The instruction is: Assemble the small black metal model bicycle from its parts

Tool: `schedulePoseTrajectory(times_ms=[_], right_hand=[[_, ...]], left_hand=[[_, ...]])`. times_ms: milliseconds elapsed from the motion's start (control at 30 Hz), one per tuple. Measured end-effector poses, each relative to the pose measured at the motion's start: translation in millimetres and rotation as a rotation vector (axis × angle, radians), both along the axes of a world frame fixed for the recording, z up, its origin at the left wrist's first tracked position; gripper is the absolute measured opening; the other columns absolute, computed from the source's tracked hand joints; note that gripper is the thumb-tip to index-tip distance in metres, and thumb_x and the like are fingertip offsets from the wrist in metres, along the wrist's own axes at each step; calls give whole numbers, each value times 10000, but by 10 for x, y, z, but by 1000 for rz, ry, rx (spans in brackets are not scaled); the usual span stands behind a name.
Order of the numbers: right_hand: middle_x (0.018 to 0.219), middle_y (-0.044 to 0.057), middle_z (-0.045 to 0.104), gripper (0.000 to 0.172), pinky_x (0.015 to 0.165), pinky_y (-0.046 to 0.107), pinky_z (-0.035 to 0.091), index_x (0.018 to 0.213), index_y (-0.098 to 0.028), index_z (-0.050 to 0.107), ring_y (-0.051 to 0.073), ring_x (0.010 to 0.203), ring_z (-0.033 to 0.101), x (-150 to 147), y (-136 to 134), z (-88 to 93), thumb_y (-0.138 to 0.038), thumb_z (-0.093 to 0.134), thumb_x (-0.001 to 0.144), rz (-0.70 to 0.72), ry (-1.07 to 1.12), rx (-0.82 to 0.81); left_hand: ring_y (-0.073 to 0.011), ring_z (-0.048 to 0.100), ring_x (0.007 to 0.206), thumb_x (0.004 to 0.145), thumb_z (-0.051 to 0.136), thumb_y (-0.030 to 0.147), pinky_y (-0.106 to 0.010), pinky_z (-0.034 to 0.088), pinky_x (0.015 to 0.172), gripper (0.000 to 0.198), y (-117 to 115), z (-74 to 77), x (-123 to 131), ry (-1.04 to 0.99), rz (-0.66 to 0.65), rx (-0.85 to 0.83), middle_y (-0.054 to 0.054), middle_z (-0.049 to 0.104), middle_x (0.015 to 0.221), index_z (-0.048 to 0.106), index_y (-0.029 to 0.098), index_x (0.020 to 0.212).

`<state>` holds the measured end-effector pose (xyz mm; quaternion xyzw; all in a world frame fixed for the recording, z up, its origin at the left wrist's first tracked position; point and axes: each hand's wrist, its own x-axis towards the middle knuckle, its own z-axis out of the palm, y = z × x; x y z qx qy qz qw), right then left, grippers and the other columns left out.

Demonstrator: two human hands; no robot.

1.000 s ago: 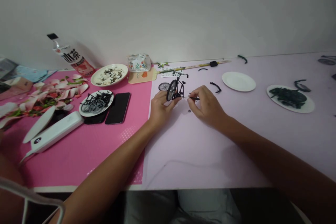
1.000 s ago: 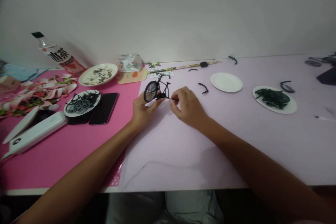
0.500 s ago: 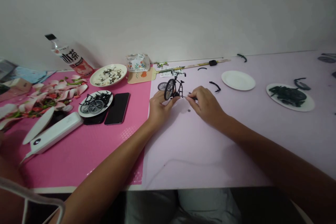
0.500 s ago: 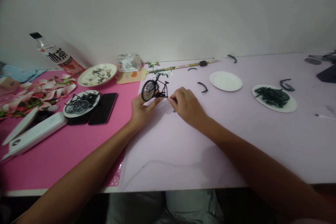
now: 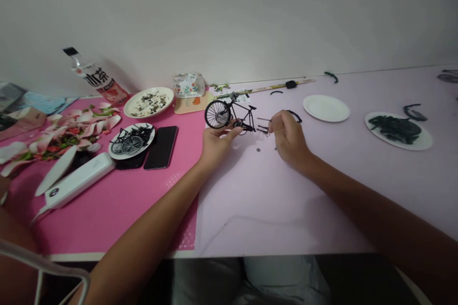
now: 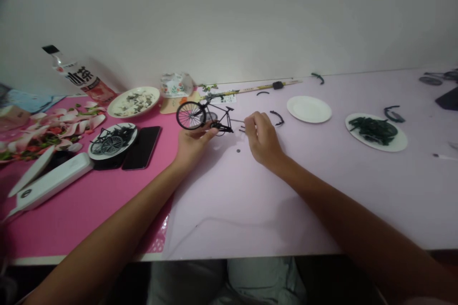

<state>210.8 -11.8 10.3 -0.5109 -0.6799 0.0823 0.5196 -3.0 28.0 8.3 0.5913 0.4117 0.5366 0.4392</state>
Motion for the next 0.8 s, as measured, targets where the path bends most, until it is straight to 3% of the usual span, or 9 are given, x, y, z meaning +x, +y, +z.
schedulePoseTrajectory(times_ms=[167,267,400,500,800], right_hand=[[994,34,710,559,796,365,573,864,-278,352,216,973,717,-63,78,-58,-658,759,906,179,490,-230],[925,5,691,670,822,375,616,866,-288,328,228,1005,744,-121,87,-41,-636,892,769,252,674,-288],[842,-28,657,706,911,409,640,858,-289,315,220,955,766,-154,73,-7,-580,943,719,287,767,-304],[813,-45,648,720,962,423,633,849,-286,312,202,911,762,-160,70,-4,-547,965,695,291,833,-298],[855,-22,719,741,942,408,640,837,-281,325,174,843,740,-174,50,19,-496,1007,643,287,942,-353]], left_hand=[[-326,763,1140,656,974,567,-492,587,1071,517,7,-4,-9,-34,-168,-69,-127,833,1162,873,190,994],[-321,769,1125,643,973,607,-494,588,1073,557,-4,-23,3,-41,-261,-76,-132,834,1153,868,192,1000],[-321,780,1093,597,982,641,-493,601,1045,646,8,-44,4,-49,-281,-100,-150,831,1156,851,177,1025],[-320,773,1130,660,935,683,-493,586,1075,657,21,-38,-12,-42,-324,-89,-153,822,1193,844,182,1075],[-302,769,1105,730,901,669,-460,591,1048,632,71,-84,-61,-9,-392,-108,-149,820,1178,824,182,1125]])
